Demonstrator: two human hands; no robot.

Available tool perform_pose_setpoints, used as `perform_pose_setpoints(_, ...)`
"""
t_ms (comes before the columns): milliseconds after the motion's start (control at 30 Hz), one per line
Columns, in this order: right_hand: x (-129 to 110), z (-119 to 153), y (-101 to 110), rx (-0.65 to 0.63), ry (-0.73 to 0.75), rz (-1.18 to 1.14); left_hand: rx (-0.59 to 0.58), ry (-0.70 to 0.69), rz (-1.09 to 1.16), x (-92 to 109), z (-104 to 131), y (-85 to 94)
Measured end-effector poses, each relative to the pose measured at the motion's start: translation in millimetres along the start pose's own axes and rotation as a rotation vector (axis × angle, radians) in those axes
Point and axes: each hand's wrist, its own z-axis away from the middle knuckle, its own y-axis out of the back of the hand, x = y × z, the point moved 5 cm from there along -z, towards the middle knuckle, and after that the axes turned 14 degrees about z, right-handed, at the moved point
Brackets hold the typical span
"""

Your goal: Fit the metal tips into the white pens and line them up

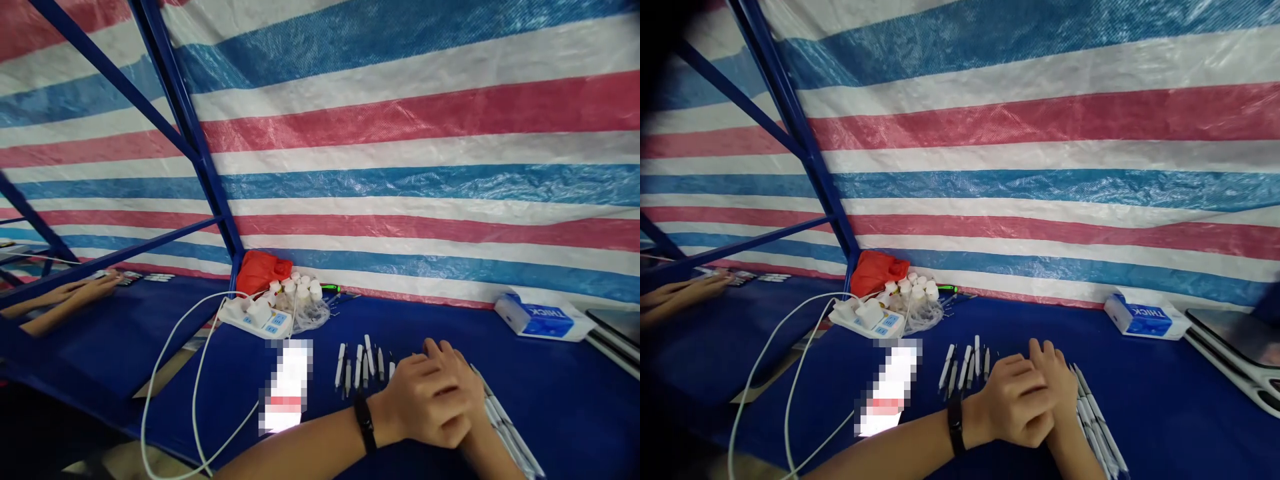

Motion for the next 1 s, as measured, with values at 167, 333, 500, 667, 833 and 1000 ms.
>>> perform_pose_setpoints(167,2.1,-11.3,3.1,-0.404,-0.122,0.41,0.052,-0.102,0.069,9.8,34.3,11.7)
perform_pose_setpoints(333,-13.9,-16.6,9.9,-0.454,-0.103,0.367,0.218,-0.392,0.136,22.1,51.0,27.6)
perform_pose_setpoints(500,-15.5,-21.2,17.1,-0.417,-0.168,0.233,0.231,-0.433,0.072,22.4,49.0,33.7)
perform_pose_setpoints(667,-3.1,-27.7,31.0,-0.34,-0.444,-0.238,0.345,0.046,0.015,3.8,40.3,39.3)
perform_pose_setpoints(833,4.3,-28.5,34.5,-0.139,-0.666,-0.91,0.187,0.443,-0.065,-3.7,39.1,30.4)
perform_pose_setpoints(1000,-4.6,-27.8,33.8,-0.035,-0.698,-1.126,-0.035,0.545,-0.125,-2.0,37.9,19.7)
